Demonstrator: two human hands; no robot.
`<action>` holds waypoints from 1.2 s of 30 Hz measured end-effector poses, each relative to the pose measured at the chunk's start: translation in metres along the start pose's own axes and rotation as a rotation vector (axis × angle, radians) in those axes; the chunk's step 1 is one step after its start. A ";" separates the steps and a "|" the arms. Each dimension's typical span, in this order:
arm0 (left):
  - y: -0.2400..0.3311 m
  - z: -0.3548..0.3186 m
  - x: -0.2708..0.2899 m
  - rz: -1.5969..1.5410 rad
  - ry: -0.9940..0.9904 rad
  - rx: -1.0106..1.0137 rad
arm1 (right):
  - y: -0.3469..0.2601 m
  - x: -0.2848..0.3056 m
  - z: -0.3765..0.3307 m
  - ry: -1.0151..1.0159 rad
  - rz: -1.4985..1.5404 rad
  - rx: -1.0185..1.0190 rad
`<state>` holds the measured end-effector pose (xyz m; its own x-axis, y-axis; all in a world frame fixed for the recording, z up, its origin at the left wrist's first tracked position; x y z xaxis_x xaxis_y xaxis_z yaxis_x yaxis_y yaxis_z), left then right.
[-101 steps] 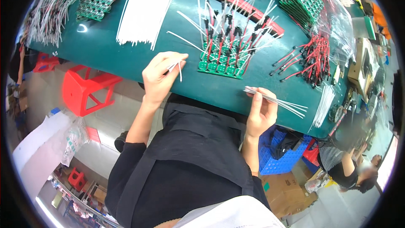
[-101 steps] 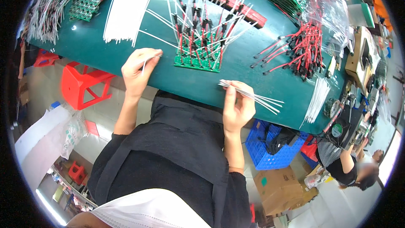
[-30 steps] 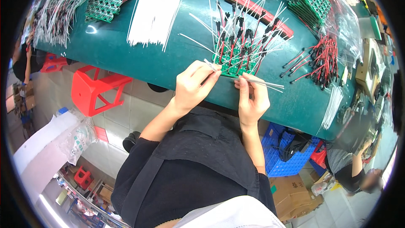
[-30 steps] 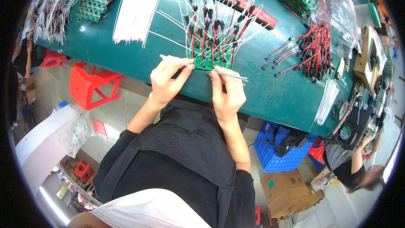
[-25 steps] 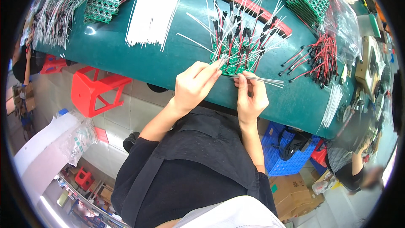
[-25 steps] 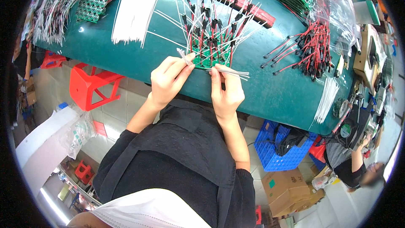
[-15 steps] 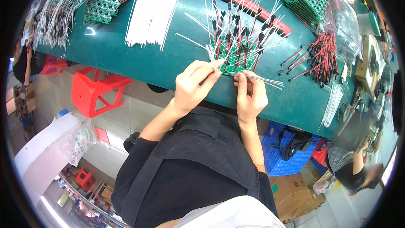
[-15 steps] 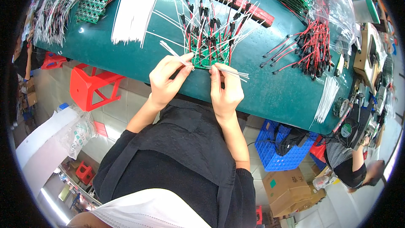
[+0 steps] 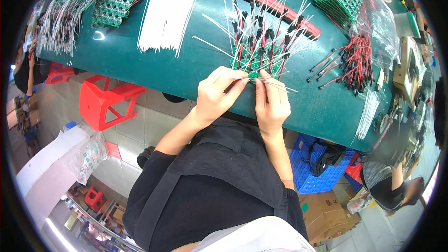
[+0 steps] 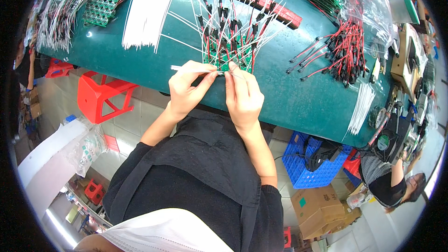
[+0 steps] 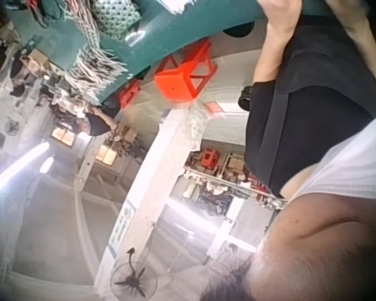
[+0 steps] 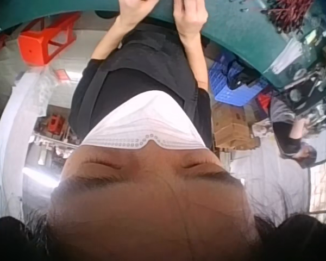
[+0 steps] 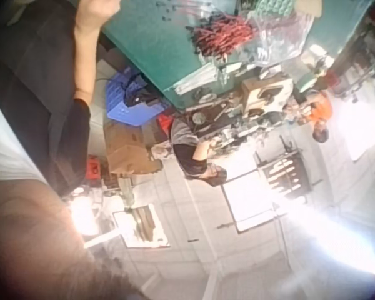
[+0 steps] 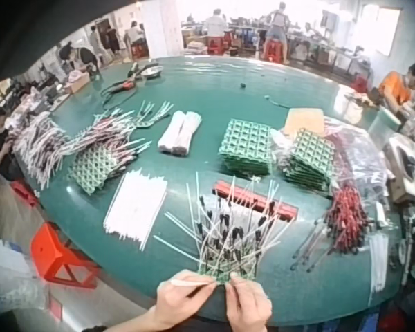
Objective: Manually inserting wires and connector pins into a plastic grid plate as part of a lighting component assembly.
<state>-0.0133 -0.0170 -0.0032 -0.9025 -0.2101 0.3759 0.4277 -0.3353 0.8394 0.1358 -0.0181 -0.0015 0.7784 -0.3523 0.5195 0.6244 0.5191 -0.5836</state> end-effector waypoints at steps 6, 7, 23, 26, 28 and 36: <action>0.001 0.002 0.000 0.013 -0.002 0.007 | -0.001 -0.002 -0.002 -0.057 -0.049 0.040; 0.002 0.002 -0.001 0.021 -0.003 0.009 | -0.002 -0.002 -0.001 -0.057 -0.048 0.040; 0.005 0.004 -0.004 0.142 -0.007 -0.080 | 0.007 0.024 -0.012 -0.001 0.400 -0.631; 0.006 0.001 -0.006 0.229 -0.048 -0.054 | 0.006 0.031 -0.007 -0.088 0.283 -0.546; 0.006 0.001 -0.006 0.243 -0.041 -0.067 | -0.001 0.032 0.002 -0.143 0.250 -0.535; 0.006 0.001 -0.007 0.215 -0.014 -0.083 | -0.008 0.020 0.009 -0.269 0.218 -0.532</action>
<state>-0.0044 -0.0163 -0.0003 -0.7904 -0.2724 0.5487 0.6125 -0.3587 0.7044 0.1462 -0.0221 0.0196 0.8913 -0.0377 0.4518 0.4534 0.0743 -0.8882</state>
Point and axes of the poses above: each hand's wrist, its own z-axis towards the middle knuckle, its own x-axis out of the back of the hand, y = z × x, the point moved 2 cm from there along z, towards the middle knuckle, and after that the axes turned 4 degrees about x, right-handed, at the moved point
